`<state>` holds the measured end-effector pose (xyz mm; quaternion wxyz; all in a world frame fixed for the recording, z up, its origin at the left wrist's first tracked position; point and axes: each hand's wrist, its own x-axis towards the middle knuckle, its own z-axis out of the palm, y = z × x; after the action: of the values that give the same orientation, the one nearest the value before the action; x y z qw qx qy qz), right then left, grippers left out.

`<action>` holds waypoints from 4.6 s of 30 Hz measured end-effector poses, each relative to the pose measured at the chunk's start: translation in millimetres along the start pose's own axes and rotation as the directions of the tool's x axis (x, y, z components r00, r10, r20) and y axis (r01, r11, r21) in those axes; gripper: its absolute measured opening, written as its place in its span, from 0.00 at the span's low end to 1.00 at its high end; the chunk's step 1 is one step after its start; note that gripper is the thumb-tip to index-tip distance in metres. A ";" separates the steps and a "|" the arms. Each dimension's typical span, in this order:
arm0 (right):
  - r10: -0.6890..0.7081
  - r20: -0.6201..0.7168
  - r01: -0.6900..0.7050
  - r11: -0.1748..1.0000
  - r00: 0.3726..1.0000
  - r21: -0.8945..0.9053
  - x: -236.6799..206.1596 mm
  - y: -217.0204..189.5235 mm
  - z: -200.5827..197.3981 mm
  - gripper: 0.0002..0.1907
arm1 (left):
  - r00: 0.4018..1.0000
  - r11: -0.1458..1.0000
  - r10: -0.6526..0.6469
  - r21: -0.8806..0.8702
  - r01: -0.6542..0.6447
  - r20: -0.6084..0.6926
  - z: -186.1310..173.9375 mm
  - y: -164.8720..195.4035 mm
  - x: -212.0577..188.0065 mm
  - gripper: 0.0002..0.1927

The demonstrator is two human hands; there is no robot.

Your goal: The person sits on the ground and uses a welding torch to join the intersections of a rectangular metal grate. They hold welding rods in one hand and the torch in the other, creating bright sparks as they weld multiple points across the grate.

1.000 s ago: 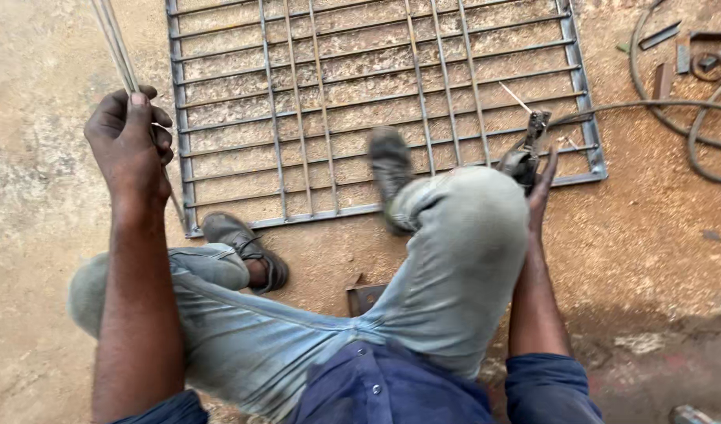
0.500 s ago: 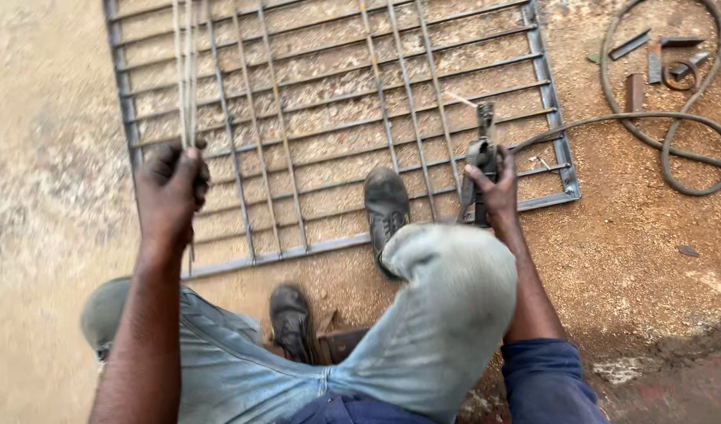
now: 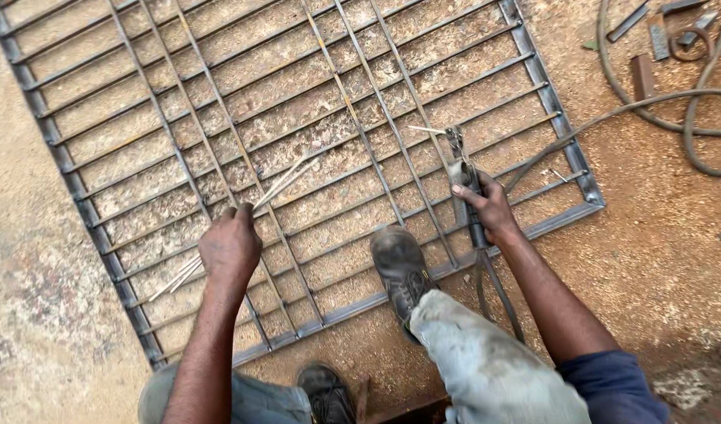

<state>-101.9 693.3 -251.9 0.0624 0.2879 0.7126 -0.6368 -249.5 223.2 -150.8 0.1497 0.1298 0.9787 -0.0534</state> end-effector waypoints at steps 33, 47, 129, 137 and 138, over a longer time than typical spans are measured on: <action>0.005 0.081 -0.011 0.997 0.997 0.073 47.4 -21.6 82.0 0.25 | 0.884 0.736 0.279 0.508 -0.448 0.377 28.4 126.5 144.0 0.06; 0.074 0.094 -0.083 0.992 0.993 0.096 54.6 -19.8 86.9 0.32 | 0.856 0.627 0.411 0.585 -0.515 0.313 23.1 131.1 162.0 0.11; 0.117 0.118 -0.115 0.993 0.986 -0.023 51.1 -38.0 86.7 0.33 | 0.851 0.644 0.409 0.557 -0.525 0.329 6.5 163.9 158.6 0.09; 0.143 0.127 -0.143 0.990 0.982 -0.013 50.8 -39.2 85.3 0.33 | 0.860 0.642 0.421 0.575 -0.507 0.288 7.8 166.8 159.3 0.10; 0.147 0.131 -0.147 0.989 0.980 -0.006 51.0 -39.6 85.3 0.33 | 0.858 0.636 0.417 0.579 -0.510 0.299 7.1 167.2 159.2 0.11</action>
<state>-187.2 628.7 -256.1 0.1553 0.2975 0.6825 -0.6493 -349.0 420.6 -217.4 0.1716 0.4160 0.8208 -0.3519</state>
